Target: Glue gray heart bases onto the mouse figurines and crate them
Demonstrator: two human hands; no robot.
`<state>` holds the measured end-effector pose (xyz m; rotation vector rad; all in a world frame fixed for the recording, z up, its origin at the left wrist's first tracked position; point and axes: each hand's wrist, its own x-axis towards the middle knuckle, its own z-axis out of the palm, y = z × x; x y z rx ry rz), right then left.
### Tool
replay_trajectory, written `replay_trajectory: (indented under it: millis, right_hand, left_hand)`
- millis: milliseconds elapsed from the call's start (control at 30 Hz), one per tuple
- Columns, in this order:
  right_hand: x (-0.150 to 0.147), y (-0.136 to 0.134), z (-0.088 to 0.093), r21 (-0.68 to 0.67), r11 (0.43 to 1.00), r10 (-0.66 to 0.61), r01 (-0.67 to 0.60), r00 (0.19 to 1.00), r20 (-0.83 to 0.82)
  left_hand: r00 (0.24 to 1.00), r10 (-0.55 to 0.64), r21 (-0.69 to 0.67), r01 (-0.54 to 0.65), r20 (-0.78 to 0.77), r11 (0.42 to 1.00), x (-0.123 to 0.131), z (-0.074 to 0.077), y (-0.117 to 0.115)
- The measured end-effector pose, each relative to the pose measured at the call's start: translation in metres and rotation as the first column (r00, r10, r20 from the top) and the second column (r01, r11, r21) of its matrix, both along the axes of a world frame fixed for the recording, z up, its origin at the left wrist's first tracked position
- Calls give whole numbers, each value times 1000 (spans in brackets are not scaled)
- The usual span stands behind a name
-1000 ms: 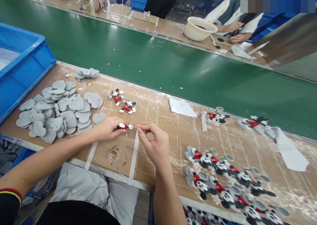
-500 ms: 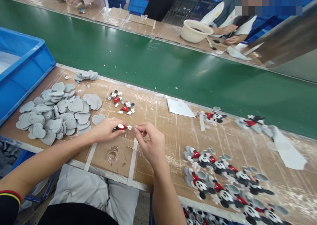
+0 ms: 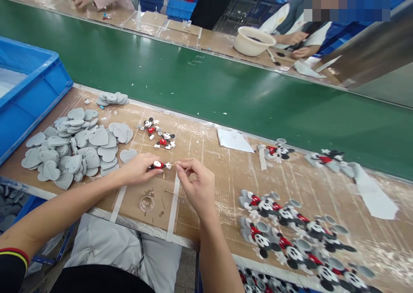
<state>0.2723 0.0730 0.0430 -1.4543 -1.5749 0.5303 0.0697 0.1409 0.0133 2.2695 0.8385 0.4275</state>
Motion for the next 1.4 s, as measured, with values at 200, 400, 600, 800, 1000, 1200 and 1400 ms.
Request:
replay_trajectory:
  millis: [200,400,600,800,1000,1200,1400]
  right_hand:
    - [8,-7,19,-84,958,244,-275,932,-268]
    - [-10,-9,24,-286,709,610,-645,764,-211]
    - [-19,-12,14,-405,631,671,-662,727,-142]
    - [-12,-11,17,-324,754,570,-571,814,-109]
    - [-4,-3,4,14,944,326,-329,940,106]
    - [-9,2,-3,60,934,323,-352,904,279]
    - [-10,-1,-4,119,983,136,-139,990,33]
  left_hand:
    - [1000,13,-34,-12,23,999,0,-2,1]
    - [999,11,-42,-9,45,999,0,-5,2]
    - [999,24,-57,-21,46,998,-1,-3,2]
    - [996,65,-91,-59,68,994,0,-2,2]
    - [912,191,-555,47,363,830,3,7,1]
    - [877,240,-755,185,415,629,-3,23,0]
    - [919,-101,-587,325,380,742,-14,46,0]
